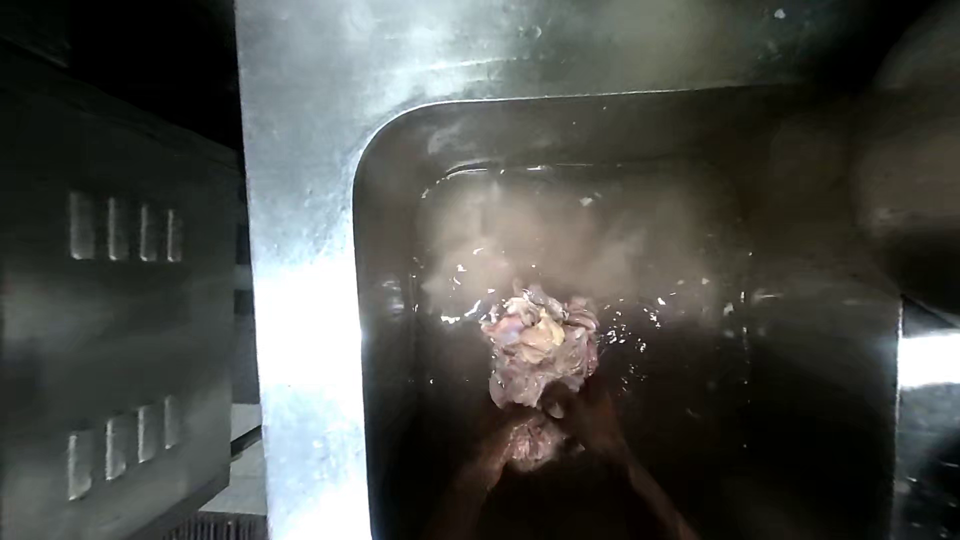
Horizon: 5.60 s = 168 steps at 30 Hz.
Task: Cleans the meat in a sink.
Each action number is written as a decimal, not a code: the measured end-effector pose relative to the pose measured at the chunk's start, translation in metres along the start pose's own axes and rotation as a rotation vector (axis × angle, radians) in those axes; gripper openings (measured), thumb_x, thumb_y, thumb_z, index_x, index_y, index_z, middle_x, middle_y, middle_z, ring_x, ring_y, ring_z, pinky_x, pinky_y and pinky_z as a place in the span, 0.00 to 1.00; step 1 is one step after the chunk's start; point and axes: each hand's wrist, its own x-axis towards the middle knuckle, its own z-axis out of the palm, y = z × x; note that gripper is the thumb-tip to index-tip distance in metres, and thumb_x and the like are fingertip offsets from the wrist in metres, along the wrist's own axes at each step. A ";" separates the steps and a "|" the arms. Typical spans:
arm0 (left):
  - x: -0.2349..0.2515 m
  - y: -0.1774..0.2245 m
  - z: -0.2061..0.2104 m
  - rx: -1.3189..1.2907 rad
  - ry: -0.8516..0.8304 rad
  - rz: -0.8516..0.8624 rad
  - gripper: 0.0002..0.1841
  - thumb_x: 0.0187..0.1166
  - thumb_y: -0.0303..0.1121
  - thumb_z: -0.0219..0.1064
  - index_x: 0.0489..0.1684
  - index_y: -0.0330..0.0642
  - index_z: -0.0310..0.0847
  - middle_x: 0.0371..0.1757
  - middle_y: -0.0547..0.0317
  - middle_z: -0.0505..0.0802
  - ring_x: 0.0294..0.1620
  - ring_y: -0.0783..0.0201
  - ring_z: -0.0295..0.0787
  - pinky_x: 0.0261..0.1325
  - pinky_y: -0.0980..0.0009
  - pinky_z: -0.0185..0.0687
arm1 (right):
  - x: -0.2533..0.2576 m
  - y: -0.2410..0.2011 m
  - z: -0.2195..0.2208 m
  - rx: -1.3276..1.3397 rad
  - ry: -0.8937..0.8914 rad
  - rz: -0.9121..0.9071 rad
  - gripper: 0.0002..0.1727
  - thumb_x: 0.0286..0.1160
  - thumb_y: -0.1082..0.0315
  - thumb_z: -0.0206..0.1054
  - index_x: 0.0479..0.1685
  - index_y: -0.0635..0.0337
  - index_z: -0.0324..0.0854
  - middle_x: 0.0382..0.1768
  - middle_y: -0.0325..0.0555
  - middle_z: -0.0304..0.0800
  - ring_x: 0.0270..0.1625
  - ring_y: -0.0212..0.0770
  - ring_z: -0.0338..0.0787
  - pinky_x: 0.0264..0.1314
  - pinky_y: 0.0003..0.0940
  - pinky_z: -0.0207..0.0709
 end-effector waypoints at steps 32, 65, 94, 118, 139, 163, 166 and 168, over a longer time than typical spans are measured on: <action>0.004 -0.010 0.005 -0.160 -0.040 0.221 0.20 0.59 0.22 0.78 0.51 0.28 0.80 0.37 0.55 0.94 0.38 0.67 0.93 0.47 0.70 0.92 | 0.023 0.032 -0.013 0.729 -0.516 -0.008 0.09 0.68 0.65 0.59 0.29 0.51 0.86 0.27 0.37 0.91 0.32 0.31 0.91 0.39 0.32 0.87; 0.023 0.016 -0.003 0.114 -0.194 -0.072 0.18 0.65 0.35 0.84 0.45 0.34 0.85 0.35 0.56 0.94 0.35 0.65 0.93 0.43 0.67 0.91 | 0.023 0.047 -0.028 0.368 -0.425 0.005 0.13 0.83 0.62 0.56 0.52 0.56 0.83 0.40 0.34 0.91 0.43 0.28 0.90 0.49 0.29 0.86; -0.020 0.003 0.014 -0.361 0.060 -0.048 0.33 0.71 0.17 0.68 0.79 0.35 0.62 0.57 0.42 0.88 0.50 0.56 0.91 0.50 0.62 0.90 | 0.034 0.022 0.003 0.718 -0.045 0.052 0.14 0.90 0.63 0.51 0.48 0.58 0.82 0.29 0.40 0.89 0.31 0.31 0.89 0.33 0.29 0.86; -0.023 0.034 -0.009 1.050 -0.078 0.043 0.23 0.84 0.41 0.61 0.76 0.46 0.80 0.71 0.47 0.88 0.73 0.49 0.84 0.77 0.47 0.75 | 0.025 0.025 0.021 0.058 0.114 -0.342 0.46 0.46 0.57 0.88 0.69 0.66 0.71 0.45 0.47 0.91 0.44 0.36 0.92 0.49 0.36 0.90; -0.015 0.030 -0.043 0.778 0.062 0.080 0.39 0.82 0.51 0.67 0.88 0.35 0.61 0.76 0.38 0.82 0.78 0.47 0.79 0.82 0.50 0.71 | 0.025 0.035 -0.006 -0.099 -0.193 -0.249 0.50 0.56 0.59 0.86 0.80 0.69 0.63 0.60 0.51 0.88 0.58 0.35 0.90 0.64 0.32 0.87; 0.003 0.070 -0.034 0.134 -0.038 0.119 0.22 0.71 0.29 0.73 0.61 0.30 0.76 0.46 0.53 0.91 0.47 0.67 0.90 0.53 0.70 0.88 | -0.003 0.021 0.004 0.361 -0.442 -0.152 0.38 0.41 0.78 0.85 0.62 0.66 0.74 0.43 0.43 0.94 0.44 0.36 0.95 0.47 0.34 0.92; -0.003 0.073 -0.042 0.156 -0.145 0.082 0.21 0.76 0.30 0.69 0.66 0.32 0.75 0.52 0.55 0.89 0.52 0.69 0.87 0.58 0.70 0.85 | 0.000 0.027 0.008 0.399 -0.449 -0.120 0.34 0.43 0.78 0.83 0.57 0.64 0.76 0.41 0.42 0.94 0.43 0.36 0.94 0.46 0.34 0.91; 0.000 0.081 -0.037 0.204 -0.128 0.134 0.24 0.74 0.36 0.74 0.66 0.33 0.77 0.54 0.56 0.91 0.56 0.69 0.88 0.63 0.70 0.84 | -0.003 0.020 0.007 0.386 -0.475 -0.061 0.31 0.45 0.76 0.83 0.56 0.63 0.77 0.38 0.43 0.94 0.38 0.37 0.94 0.41 0.35 0.91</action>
